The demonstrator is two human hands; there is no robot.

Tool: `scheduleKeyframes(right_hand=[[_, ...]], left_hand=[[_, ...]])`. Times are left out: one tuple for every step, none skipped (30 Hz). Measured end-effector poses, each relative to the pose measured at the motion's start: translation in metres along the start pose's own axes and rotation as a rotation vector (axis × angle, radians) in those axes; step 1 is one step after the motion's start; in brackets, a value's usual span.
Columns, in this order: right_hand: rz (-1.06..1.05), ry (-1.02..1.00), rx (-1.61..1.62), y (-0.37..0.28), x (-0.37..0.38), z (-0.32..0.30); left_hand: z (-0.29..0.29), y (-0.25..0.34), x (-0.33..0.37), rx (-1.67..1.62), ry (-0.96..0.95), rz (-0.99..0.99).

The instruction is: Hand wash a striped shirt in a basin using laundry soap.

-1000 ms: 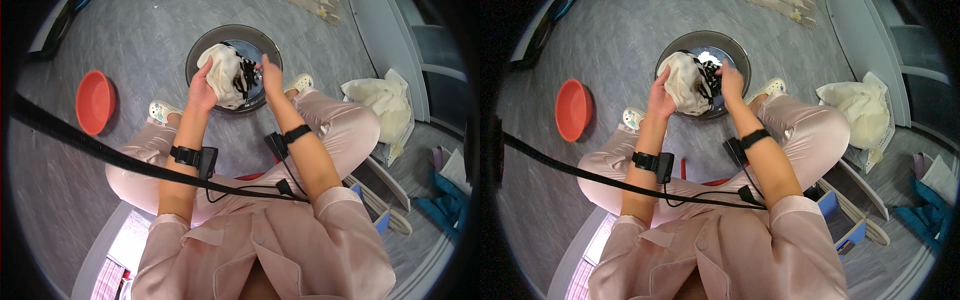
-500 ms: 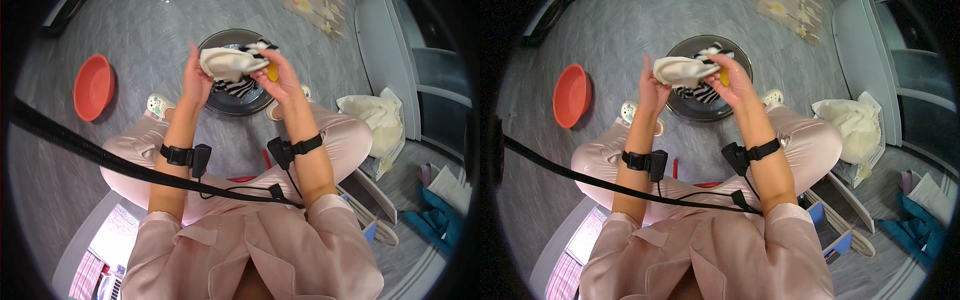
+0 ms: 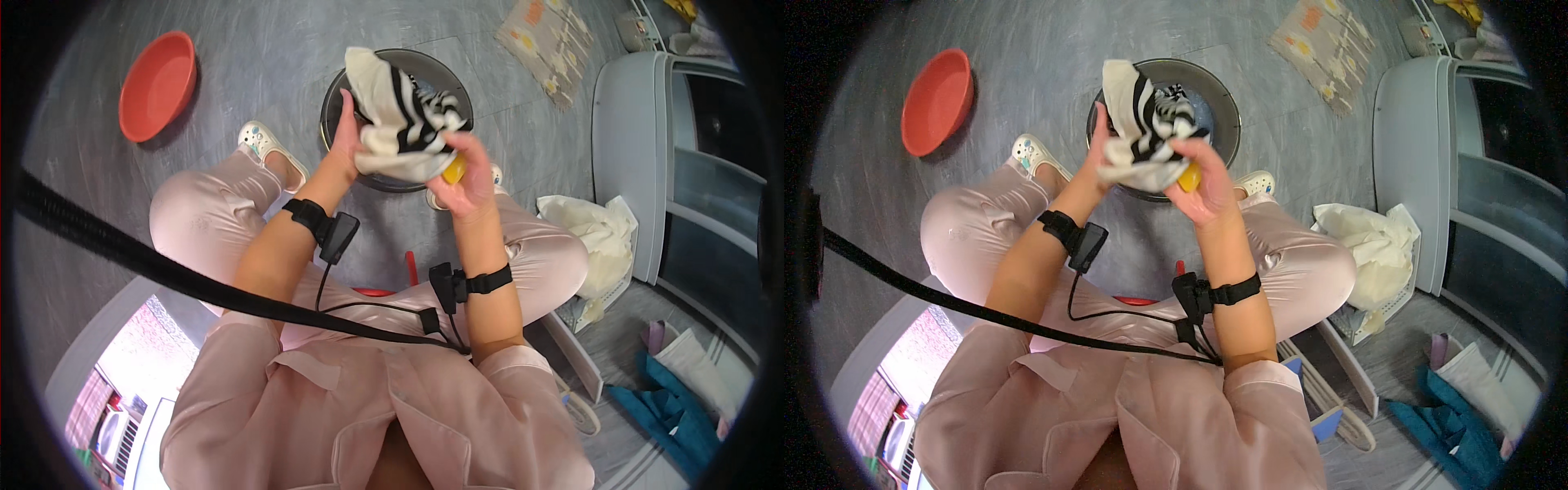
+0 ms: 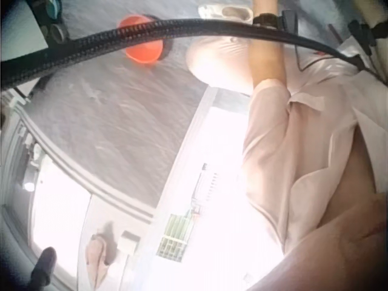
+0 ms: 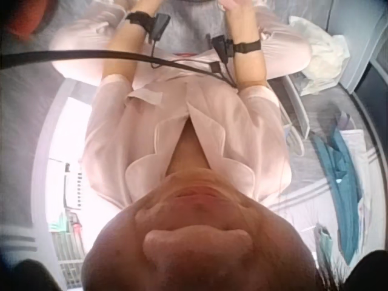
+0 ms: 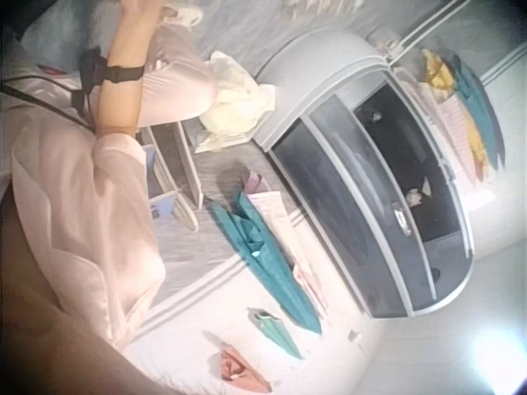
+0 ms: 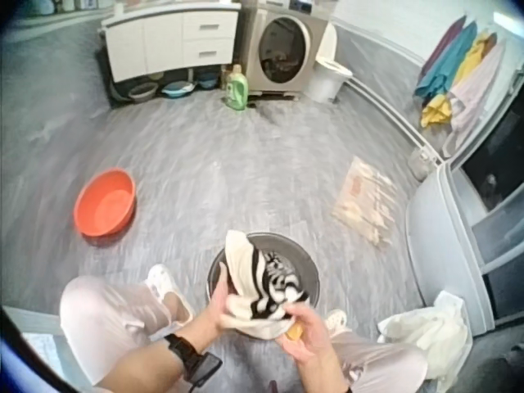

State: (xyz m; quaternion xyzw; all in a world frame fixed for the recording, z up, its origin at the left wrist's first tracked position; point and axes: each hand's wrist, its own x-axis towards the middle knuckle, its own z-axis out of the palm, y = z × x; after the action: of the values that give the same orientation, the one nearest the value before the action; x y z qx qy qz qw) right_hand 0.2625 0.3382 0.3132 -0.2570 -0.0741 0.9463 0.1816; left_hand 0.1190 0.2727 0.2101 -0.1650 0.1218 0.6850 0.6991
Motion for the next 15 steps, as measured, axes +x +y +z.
scheduleKeyframes(right_hand=[[0.019,0.0,-0.011,0.004,0.001,-0.019],[0.08,0.05,-0.105,0.006,0.001,-0.042],[0.134,0.103,-0.2,0.002,0.002,-0.066],[0.153,0.098,-0.207,-0.002,0.004,-0.087],[0.239,0.288,-0.413,-0.011,0.007,-0.11],[0.325,0.471,-0.616,-0.017,0.011,-0.127],[0.313,0.475,-0.67,-0.021,0.016,-0.136],[0.314,0.479,-0.666,-0.019,0.022,-0.145],[-0.07,0.704,-0.972,-0.014,0.029,-0.153],[-0.479,0.916,-1.254,-0.01,0.037,-0.159],[-0.728,0.815,-1.545,-0.005,0.047,-0.142],[-0.765,0.741,-1.645,0.003,0.053,-0.125],[-0.8,0.653,-1.743,0.018,0.058,-0.088],[-0.832,0.503,-1.86,0.032,0.062,-0.066],[-0.806,0.379,-1.971,0.044,0.065,-0.052]], left_hand=[[-0.012,0.007,0.006,-0.005,0.011,0.064],[-0.03,0.015,0.013,-0.011,0.026,0.128],[-0.041,0.017,0.016,-0.1,0.003,0.12],[-0.06,0.022,0.021,-0.149,-0.015,0.158],[-0.063,0.02,0.023,-0.134,0.016,0.152],[-0.064,0.02,0.022,-0.113,0.048,0.148],[-0.063,0.02,0.023,-0.116,0.054,0.151],[-0.06,0.017,0.026,-0.088,0.088,0.153],[-0.056,0.015,0.029,-0.058,0.121,0.154],[-0.052,0.012,0.031,-0.056,0.125,0.148],[-0.049,0.011,0.028,-0.062,0.196,0.145],[-0.047,0.009,0.026,-0.068,0.266,0.14],[-0.048,0.008,0.022,-0.057,0.254,0.147],[-0.046,0.005,0.019,-0.055,0.259,0.147],[-0.042,0.002,0.018,-0.037,0.308,0.089]])
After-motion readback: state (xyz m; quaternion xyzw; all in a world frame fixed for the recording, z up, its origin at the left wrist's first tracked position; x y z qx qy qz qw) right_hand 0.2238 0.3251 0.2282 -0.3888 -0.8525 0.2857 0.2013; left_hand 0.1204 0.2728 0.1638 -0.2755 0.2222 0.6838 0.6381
